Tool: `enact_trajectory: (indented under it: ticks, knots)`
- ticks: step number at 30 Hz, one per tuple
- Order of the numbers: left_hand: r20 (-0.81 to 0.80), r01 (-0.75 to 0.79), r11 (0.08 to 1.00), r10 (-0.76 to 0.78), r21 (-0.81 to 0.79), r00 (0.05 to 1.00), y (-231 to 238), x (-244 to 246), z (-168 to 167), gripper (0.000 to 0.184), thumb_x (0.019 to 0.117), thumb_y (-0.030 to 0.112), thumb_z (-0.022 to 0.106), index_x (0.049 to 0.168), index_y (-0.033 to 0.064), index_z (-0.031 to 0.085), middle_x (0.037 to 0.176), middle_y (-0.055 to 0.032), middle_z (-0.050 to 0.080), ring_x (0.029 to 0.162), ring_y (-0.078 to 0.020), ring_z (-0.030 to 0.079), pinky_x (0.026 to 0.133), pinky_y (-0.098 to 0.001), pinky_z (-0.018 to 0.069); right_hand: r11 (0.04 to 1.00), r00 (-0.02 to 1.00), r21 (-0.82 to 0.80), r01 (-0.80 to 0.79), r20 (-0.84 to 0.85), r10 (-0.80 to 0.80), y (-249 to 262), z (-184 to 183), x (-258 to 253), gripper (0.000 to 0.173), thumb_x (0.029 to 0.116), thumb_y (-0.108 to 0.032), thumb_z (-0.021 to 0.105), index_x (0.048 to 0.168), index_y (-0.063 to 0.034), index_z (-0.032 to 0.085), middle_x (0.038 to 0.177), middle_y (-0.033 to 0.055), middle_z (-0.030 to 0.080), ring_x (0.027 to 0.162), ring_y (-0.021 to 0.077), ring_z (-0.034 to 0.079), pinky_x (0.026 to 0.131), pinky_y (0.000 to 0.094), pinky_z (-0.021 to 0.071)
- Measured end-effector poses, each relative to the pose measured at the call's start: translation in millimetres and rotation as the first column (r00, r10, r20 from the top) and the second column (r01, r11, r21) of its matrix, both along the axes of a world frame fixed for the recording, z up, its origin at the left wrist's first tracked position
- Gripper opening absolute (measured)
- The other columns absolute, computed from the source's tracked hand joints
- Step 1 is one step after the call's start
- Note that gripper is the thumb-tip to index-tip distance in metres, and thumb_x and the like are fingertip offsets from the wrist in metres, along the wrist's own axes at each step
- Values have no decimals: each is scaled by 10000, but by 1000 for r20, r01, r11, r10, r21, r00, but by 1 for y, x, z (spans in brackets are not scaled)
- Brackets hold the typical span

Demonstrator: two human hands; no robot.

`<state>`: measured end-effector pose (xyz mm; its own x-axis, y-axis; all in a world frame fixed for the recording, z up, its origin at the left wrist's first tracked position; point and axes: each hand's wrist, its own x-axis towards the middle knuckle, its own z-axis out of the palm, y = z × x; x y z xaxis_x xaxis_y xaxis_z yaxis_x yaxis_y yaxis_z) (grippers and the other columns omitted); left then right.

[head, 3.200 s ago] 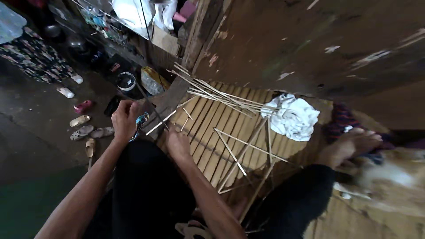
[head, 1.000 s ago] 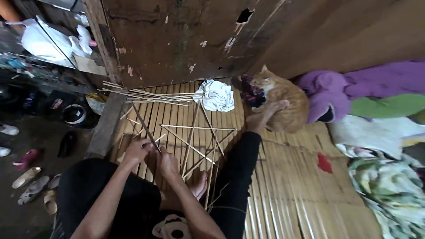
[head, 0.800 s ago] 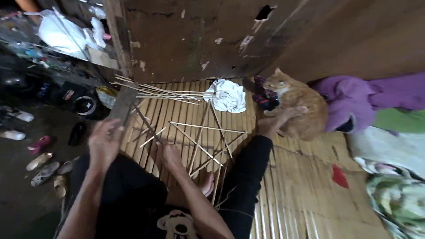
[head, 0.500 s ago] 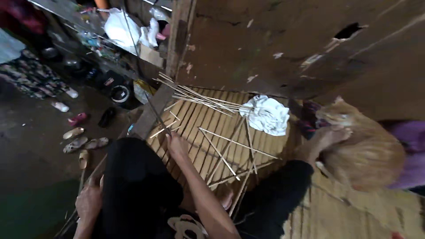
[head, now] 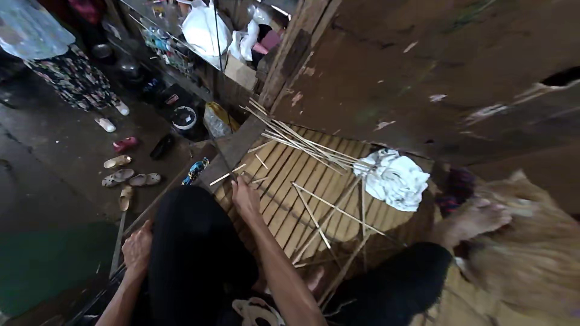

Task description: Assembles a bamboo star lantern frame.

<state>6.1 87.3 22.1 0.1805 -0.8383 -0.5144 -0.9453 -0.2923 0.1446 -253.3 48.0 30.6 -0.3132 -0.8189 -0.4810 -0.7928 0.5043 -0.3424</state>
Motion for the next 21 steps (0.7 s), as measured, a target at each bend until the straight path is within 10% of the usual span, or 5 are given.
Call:
enact_trajectory:
  ticks: [11, 21]
  knots:
    - [-22, 16, 997, -17, -70, 1000, 2, 6, -14, 317, 1077, 214, 480, 1245, 32, 676, 1144, -301, 696, 1123, -514, 652, 901, -670, 482, 990, 999, -140, 29, -28, -34, -1, 21, 6, 394, 1125, -323, 388, 1341, -40, 556, 972, 213, 727, 961, 400, 726, 853, 531, 559]
    - [-1, 10, 1000, -10, -26, 1000, 0, 1, -1, 316, 1088, 203, 458, 1241, 24, 669, 1137, -293, 697, 1118, -498, 656, 903, -659, 485, 998, 999, 55, -41, 21, 40, -6, 9, 5, 439, 1132, -346, 334, 1415, -72, 528, 1146, 212, 711, 1086, 395, 693, 936, 543, 528]
